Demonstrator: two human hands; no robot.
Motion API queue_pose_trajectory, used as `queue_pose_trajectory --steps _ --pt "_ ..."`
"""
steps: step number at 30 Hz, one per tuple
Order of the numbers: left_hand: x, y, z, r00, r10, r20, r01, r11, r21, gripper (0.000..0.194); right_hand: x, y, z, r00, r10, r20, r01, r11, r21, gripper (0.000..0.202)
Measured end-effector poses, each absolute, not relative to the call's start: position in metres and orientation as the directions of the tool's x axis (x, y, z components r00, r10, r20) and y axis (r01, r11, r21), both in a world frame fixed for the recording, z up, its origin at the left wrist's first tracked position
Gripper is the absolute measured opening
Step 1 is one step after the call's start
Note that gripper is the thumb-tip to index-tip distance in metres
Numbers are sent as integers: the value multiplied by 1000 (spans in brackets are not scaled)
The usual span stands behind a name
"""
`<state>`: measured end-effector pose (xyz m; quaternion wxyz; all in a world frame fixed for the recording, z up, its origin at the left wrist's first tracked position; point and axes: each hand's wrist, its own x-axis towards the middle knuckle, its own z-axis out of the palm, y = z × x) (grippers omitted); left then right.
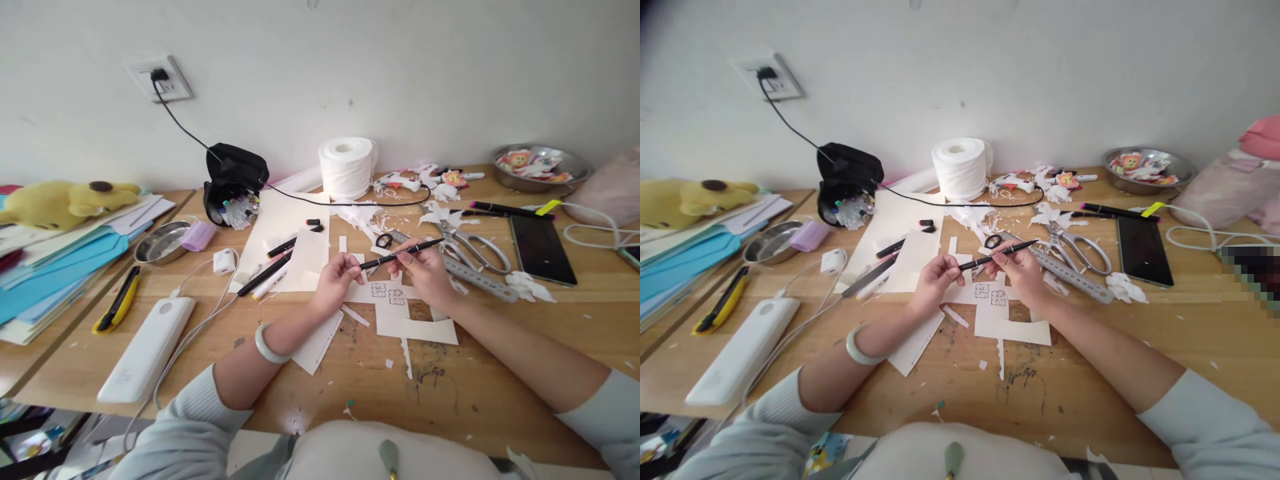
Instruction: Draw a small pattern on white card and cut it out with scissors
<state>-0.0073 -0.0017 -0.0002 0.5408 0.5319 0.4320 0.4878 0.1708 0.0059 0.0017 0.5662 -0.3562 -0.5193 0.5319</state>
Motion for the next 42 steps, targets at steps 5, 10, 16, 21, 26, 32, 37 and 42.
queue_pose_trajectory --steps 5,10,16,21,26,32,37,42 --pt "-7 -1 -2 171 983 59 -100 -42 994 17 169 2 4 -50 958 283 -156 272 -949 19" --pt "-6 -2 0 156 987 45 -89 -32 995 17 173 10 6 -125 970 210 -213 180 -960 26" --pt "-3 -2 4 145 988 58 -68 -49 996 12 179 18 13 -184 977 112 -197 75 -978 31" --pt "-8 3 0 46 995 84 -80 -80 994 8 202 29 32 105 934 340 134 326 -936 32" --pt "-11 4 0 40 995 93 -87 -89 992 7 216 32 46 -349 748 565 770 572 -283 23" --pt "-7 -1 5 77 991 112 -87 -105 991 9 205 25 37 -596 647 476 765 638 91 22" --pt "-6 -2 5 112 985 132 -71 -125 990 9 202 23 38 -623 632 461 756 637 150 20" --pt "-6 -5 2 202 967 155 53 -169 984 4 194 15 39 -681 595 427 711 677 190 21"
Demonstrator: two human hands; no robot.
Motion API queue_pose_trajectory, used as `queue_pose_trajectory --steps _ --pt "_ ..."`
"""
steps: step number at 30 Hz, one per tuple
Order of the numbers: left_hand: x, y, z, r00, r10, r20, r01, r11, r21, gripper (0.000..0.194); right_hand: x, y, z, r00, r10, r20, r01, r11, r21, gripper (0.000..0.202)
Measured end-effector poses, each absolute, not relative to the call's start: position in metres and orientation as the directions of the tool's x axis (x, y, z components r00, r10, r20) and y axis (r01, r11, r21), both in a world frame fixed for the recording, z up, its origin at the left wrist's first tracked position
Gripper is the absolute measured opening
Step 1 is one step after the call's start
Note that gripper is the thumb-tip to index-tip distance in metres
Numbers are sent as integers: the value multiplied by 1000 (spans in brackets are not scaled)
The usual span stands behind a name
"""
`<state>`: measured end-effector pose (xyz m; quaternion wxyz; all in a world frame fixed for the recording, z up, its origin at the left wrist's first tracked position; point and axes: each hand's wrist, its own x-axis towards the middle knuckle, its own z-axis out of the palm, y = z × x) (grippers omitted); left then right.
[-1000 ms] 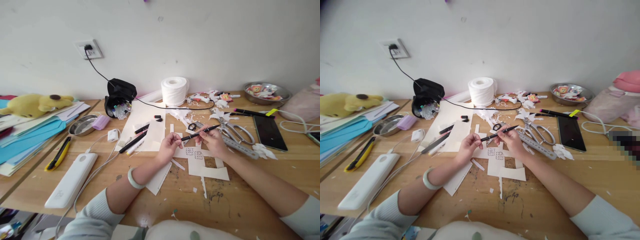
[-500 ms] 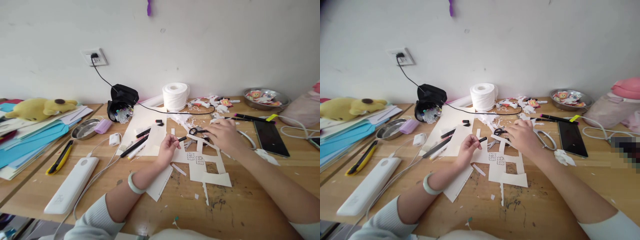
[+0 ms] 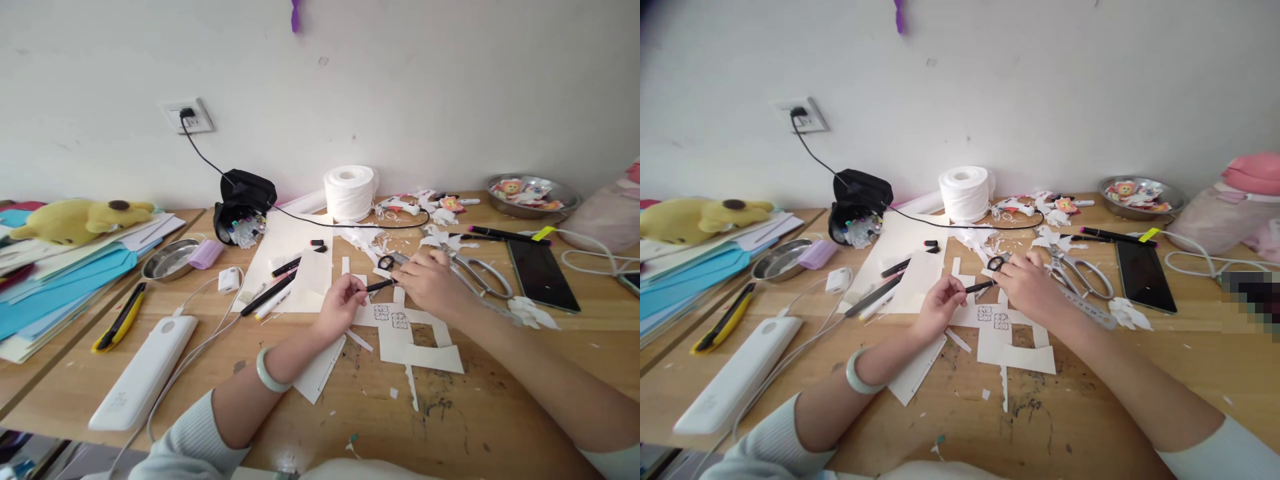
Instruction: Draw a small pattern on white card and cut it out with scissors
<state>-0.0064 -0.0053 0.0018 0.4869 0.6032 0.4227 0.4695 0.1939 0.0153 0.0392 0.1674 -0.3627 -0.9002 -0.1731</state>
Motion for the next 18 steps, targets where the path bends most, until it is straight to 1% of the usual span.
queue_pose_trajectory --steps 3,6,8,9,11,12,13,14,15,17,18 --pt "-7 -8 -1 237 956 175 178 -219 959 7 186 8 34 -712 558 427 665 730 155 23" --pt "-7 -10 -3 244 937 250 292 -317 902 13 180 3 28 -707 560 432 648 758 78 26" --pt "-8 -10 -4 266 917 298 342 -379 860 14 179 2 28 -699 573 428 651 758 47 26" --pt "-8 -10 -4 285 909 305 356 -396 847 12 180 3 29 -694 585 421 657 753 37 25" --pt "-7 -11 -2 335 904 267 377 -388 841 12 185 9 34 -678 626 385 685 728 22 23" --pt "-7 -12 0 362 902 234 396 -376 838 18 190 13 37 -659 662 357 714 700 19 23" --pt "-6 -14 3 395 899 191 428 -364 827 28 197 19 41 -632 708 315 752 658 28 23" --pt "-5 -16 5 420 892 168 473 -373 798 38 205 25 44 -568 771 288 813 579 52 22" --pt "-4 -19 8 448 879 164 534 -410 739 42 214 31 46 -481 833 273 875 477 86 22" --pt "-1 -27 12 510 837 200 640 -524 562 47 233 43 49 -294 933 206 953 269 141 23" --pt "1 -31 13 557 800 224 656 -589 473 52 241 48 48 -215 963 164 969 189 161 24"
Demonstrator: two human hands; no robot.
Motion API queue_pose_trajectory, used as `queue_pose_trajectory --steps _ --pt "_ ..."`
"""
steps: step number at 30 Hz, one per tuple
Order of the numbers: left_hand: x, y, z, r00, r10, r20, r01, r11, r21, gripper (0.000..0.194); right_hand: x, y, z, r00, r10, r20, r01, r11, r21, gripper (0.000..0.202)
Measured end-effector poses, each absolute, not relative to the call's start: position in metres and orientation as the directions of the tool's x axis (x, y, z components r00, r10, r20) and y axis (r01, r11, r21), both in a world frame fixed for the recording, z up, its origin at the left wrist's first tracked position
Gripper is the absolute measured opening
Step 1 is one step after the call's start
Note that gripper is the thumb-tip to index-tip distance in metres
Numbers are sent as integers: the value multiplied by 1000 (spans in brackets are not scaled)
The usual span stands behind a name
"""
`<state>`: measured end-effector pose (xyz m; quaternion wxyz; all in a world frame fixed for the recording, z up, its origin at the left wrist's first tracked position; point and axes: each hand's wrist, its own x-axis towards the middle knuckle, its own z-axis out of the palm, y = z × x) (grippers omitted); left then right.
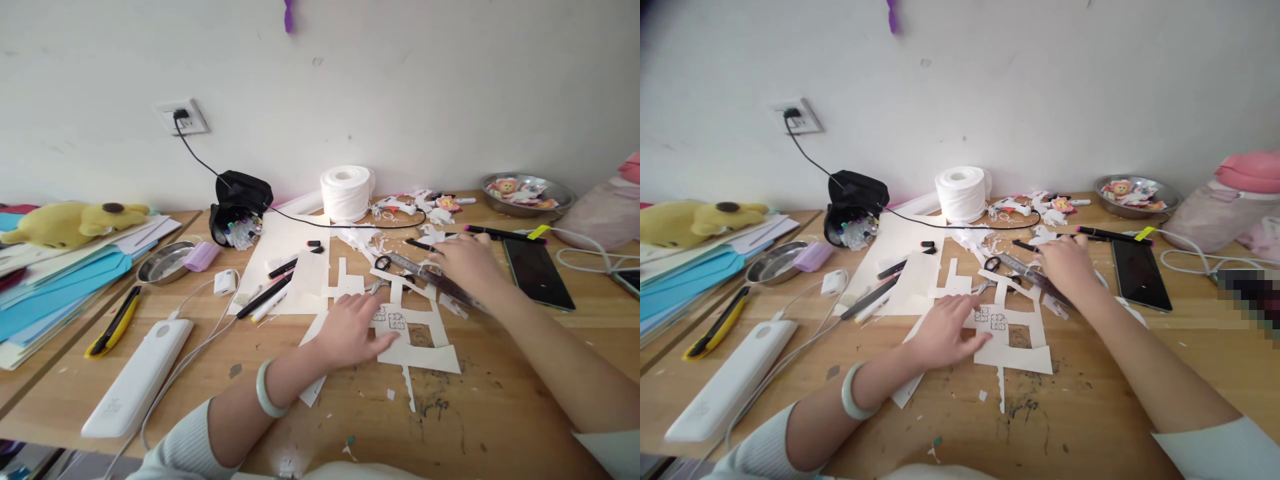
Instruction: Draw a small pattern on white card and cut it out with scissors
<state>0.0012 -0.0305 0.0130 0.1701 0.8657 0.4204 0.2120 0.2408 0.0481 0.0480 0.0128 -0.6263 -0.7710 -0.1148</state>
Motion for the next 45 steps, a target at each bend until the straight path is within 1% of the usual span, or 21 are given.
queue_pose_trajectory --steps 2,3,5,6,8,10,13,15,17,19,22,25,27,28,30,31,32,35,39,42,45 --pt "5 -38 13 641 731 236 648 -680 343 79 251 54 44 -140 979 147 979 114 169 25" --pt "6 -42 13 681 695 229 630 -716 299 86 252 55 40 -134 978 162 982 110 154 27" --pt "9 -47 13 747 632 207 588 -773 240 88 246 55 34 -246 952 184 969 233 86 30" --pt "10 -49 14 767 612 193 578 -789 209 82 240 54 31 -348 921 174 937 346 44 32" --pt "11 -49 16 801 575 165 561 -818 124 56 225 55 29 -527 840 127 845 535 -30 37" --pt "11 -48 20 843 520 138 523 -852 17 32 210 60 33 -653 758 -9 755 650 -88 43" --pt "10 -47 25 862 500 76 505 -861 -64 18 194 72 45 -669 698 -255 743 644 -185 48" --pt "11 -50 26 850 525 36 526 -850 -27 17 188 79 55 -622 706 -338 779 604 -170 44" --pt "12 -55 26 850 526 12 525 -850 47 27 185 83 63 -547 735 -401 824 557 -103 39" --pt "13 -59 24 865 500 42 495 -864 90 42 186 86 70 -489 770 -409 849 528 -22 33" --pt "16 -62 19 850 524 61 516 -850 106 37 193 89 84 -432 862 -263 881 466 80 24" --pt "17 -59 16 845 532 56 524 -844 109 34 205 92 100 -263 965 17 961 261 92 31" --pt "16 -56 15 844 534 60 527 -844 101 34 212 94 107 -106 977 187 994 107 5 40" --pt "15 -55 15 845 531 63 525 -846 94 33 214 93 107 -62 976 209 995 77 -67 41" --pt "14 -54 14 853 517 74 512 -856 77 31 214 90 102 -86 988 130 969 114 -219 36" --pt "14 -54 14 859 505 81 501 -863 70 31 211 87 96 -174 984 39 934 177 -311 33" --pt "13 -54 14 865 495 87 491 -869 63 30 208 83 89 -249 968 -15 907 228 -355 29" --pt "14 -54 13 872 481 89 478 -877 48 29 194 69 69 -501 847 -177 821 401 -405 26" --pt "13 -53 12 876 475 83 470 -880 74 28 181 61 57 -653 717 -243 750 569 -336 12" --pt "12 -54 14 863 492 118 459 -859 229 29 179 64 61 -635 731 -250 762 541 -356 9" --pt "13 -58 20 805 567 174 396 -733 553 27 180 67 68 -533 832 -157 727 354 -589 7"
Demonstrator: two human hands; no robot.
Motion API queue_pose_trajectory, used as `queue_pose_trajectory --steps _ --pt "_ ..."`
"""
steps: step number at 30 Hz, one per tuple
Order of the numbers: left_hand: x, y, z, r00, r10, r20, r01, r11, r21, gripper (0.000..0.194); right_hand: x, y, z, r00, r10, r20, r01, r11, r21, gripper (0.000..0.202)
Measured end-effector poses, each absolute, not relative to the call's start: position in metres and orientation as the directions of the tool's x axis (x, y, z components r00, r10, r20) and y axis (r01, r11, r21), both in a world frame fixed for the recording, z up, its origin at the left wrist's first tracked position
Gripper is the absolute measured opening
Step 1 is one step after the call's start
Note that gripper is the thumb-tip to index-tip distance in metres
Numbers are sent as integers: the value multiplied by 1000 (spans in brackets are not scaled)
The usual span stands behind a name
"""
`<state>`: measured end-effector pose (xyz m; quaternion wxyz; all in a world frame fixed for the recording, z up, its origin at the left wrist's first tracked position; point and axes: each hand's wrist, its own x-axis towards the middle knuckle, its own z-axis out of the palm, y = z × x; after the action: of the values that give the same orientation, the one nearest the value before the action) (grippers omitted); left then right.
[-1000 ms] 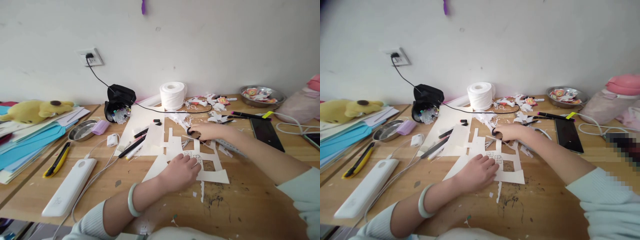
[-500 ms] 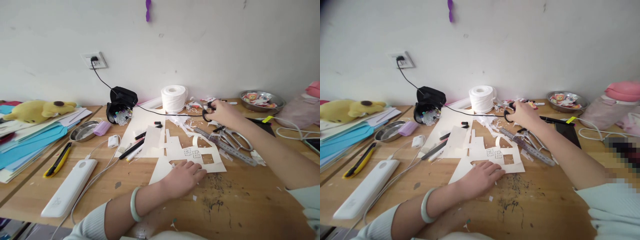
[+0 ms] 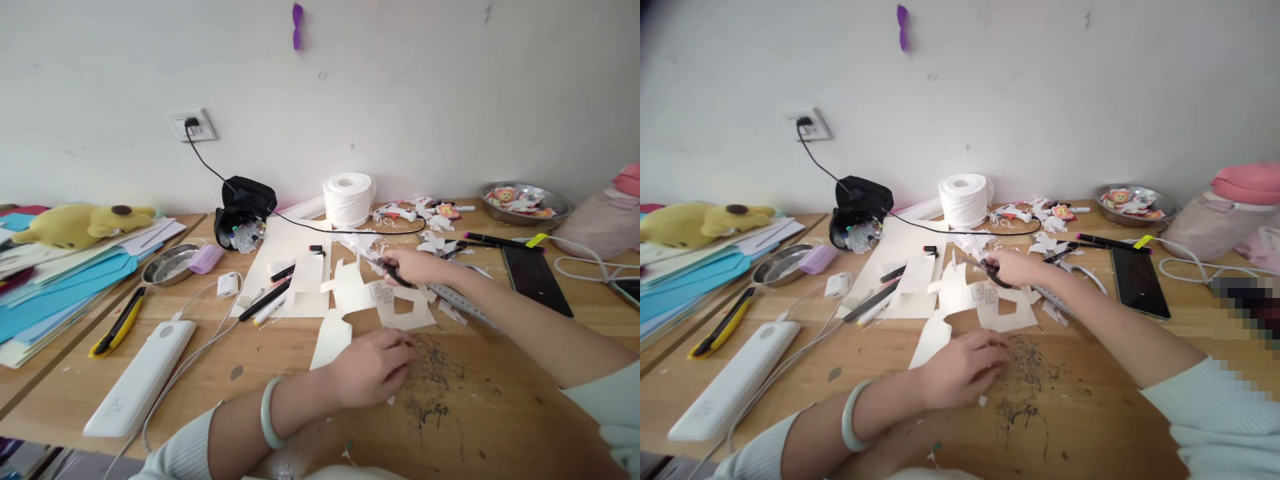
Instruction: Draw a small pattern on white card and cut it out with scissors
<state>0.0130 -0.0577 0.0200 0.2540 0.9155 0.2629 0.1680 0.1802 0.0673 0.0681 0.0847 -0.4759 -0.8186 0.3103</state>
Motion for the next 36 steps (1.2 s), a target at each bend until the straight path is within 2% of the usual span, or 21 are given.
queue_pose_trajectory --steps 2,4,6,7,10,14,17,20,23,25,28,31,34,36 --pt "14 -60 23 751 641 160 353 -593 724 28 179 66 72 -354 935 0 564 214 -798 13" --pt "15 -60 24 684 722 102 330 -431 840 37 177 62 75 -48 991 126 297 135 -945 18" --pt "14 -58 23 606 791 82 285 -312 906 52 174 53 75 221 966 134 51 125 -991 23" --pt "13 -56 22 563 819 107 250 -292 923 58 173 48 74 293 950 111 -34 126 -991 24" --pt "9 -46 18 468 860 205 181 -321 930 65 166 27 65 334 942 38 -150 93 -984 26" --pt "6 -34 11 350 910 224 119 -280 952 58 154 -2 44 284 957 -54 -149 -11 -989 27" --pt "4 -26 6 206 964 170 52 -185 981 54 146 -17 30 196 978 -67 -76 -53 -996 25" --pt "2 -20 7 144 977 154 -65 -146 987 55 145 -24 25 57 996 -68 26 -69 -997 24" --pt "0 -17 9 118 983 142 -163 -122 979 61 149 -30 25 -129 980 -151 95 -140 -986 24" --pt "-1 -15 8 117 986 117 -222 -89 971 67 154 -33 25 -248 935 -253 87 -238 -967 24" --pt "-2 -12 6 124 989 81 -286 -42 957 73 166 -36 23 -396 822 -409 -36 -459 -888 32" --pt "-2 -10 4 146 989 29 -320 20 947 78 181 -35 23 -565 681 -465 -88 -611 -787 41" --pt "0 -8 3 164 986 -26 -343 81 936 84 194 -32 24 -494 739 -457 22 -515 -857 34" --pt "0 -8 3 160 986 -46 -368 103 924 85 198 -30 26 -467 770 -435 33 -477 -878 35"
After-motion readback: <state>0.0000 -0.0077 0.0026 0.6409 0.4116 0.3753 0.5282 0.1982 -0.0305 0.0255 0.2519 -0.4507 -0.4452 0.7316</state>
